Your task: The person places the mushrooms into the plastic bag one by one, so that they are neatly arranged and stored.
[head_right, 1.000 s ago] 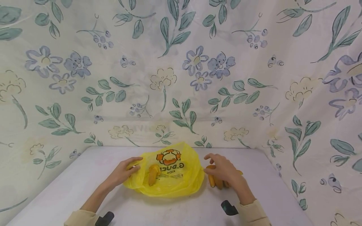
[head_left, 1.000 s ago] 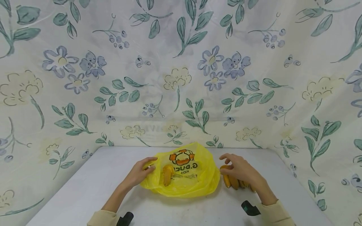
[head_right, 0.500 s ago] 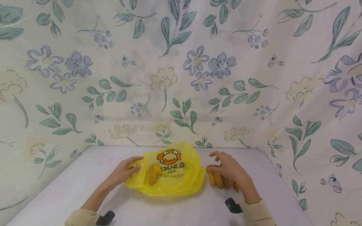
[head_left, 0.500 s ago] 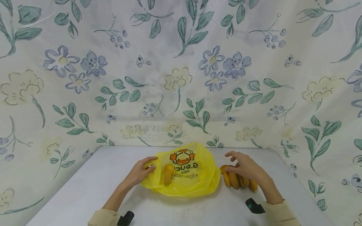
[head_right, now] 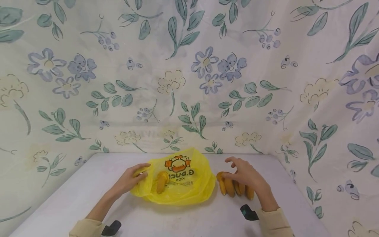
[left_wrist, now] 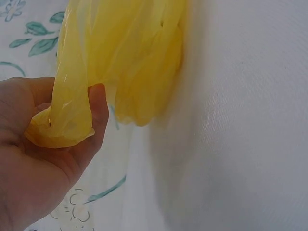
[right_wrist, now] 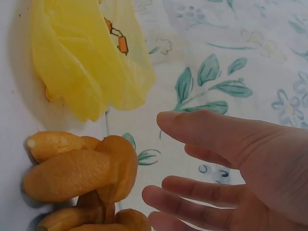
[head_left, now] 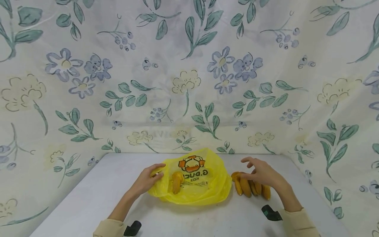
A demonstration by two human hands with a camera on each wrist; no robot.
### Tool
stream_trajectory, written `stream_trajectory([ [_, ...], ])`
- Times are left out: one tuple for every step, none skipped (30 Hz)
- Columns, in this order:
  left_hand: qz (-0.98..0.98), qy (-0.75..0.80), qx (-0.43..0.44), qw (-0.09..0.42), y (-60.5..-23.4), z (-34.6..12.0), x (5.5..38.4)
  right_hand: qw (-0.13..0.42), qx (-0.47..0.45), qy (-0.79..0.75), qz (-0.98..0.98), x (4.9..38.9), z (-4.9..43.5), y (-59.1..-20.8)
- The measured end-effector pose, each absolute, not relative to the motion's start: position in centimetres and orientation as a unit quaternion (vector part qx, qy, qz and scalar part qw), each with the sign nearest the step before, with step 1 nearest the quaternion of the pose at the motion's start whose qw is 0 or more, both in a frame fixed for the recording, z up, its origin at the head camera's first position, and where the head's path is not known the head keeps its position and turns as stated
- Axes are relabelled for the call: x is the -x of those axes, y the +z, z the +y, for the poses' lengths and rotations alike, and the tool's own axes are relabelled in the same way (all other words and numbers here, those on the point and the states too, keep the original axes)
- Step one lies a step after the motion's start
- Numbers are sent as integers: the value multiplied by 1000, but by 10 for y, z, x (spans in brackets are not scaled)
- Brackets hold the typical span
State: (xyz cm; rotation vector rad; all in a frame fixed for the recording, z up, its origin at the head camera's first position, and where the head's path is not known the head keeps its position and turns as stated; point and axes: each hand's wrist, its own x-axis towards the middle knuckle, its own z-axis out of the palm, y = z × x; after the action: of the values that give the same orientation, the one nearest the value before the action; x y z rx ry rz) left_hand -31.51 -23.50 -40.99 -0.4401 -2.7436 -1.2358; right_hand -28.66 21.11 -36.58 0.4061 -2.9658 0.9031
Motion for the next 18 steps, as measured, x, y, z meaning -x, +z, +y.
stream_trajectory([
  [-900,-407,145,51,-410,-235,315,7,-128,289,-949,287,212,-366],
  [-899,-411,143,51,-410,-235,315,6,-126,290,-949,287,214,-366],
  [-900,-408,145,52,-410,-236,315,5,-126,291,-948,286,215,-367],
  [-900,-408,142,51,-410,-236,316,4,-125,292,-948,286,216,-367],
  [-901,-409,139,50,-410,-235,315,2,-122,292,-948,286,218,-367],
  [-900,-411,134,49,-410,-235,315,1,-120,292,-949,286,219,-367],
  [-901,-411,132,49,-410,-235,315,-1,-120,291,-949,285,220,-367],
  [-901,-411,130,48,-410,-235,315,-2,-118,289,-950,285,221,-367],
  [-902,-409,129,48,-410,-235,315,-2,-118,287,-951,284,222,-366],
  [-901,-412,126,48,-410,-235,314,-2,-117,284,-952,284,223,-366],
  [-901,-411,126,49,-410,-235,314,-1,-117,281,-953,284,224,-365],
  [-902,-411,126,50,-409,-235,314,0,-119,278,-953,284,225,-365],
  [-903,-407,129,52,-409,-235,314,1,-121,274,-954,284,226,-364],
  [-903,-406,130,53,-409,-235,314,3,-124,270,-955,284,227,-364],
  [-903,-406,130,53,-409,-235,314,4,-125,267,-955,284,228,-364],
  [-903,-406,129,54,-409,-234,314,3,-125,266,-956,284,228,-365],
  [-903,-408,128,53,-409,-234,314,2,-123,265,-956,285,229,-365],
  [-902,-408,128,53,-409,-234,314,-1,-121,264,-957,285,230,-365],
])
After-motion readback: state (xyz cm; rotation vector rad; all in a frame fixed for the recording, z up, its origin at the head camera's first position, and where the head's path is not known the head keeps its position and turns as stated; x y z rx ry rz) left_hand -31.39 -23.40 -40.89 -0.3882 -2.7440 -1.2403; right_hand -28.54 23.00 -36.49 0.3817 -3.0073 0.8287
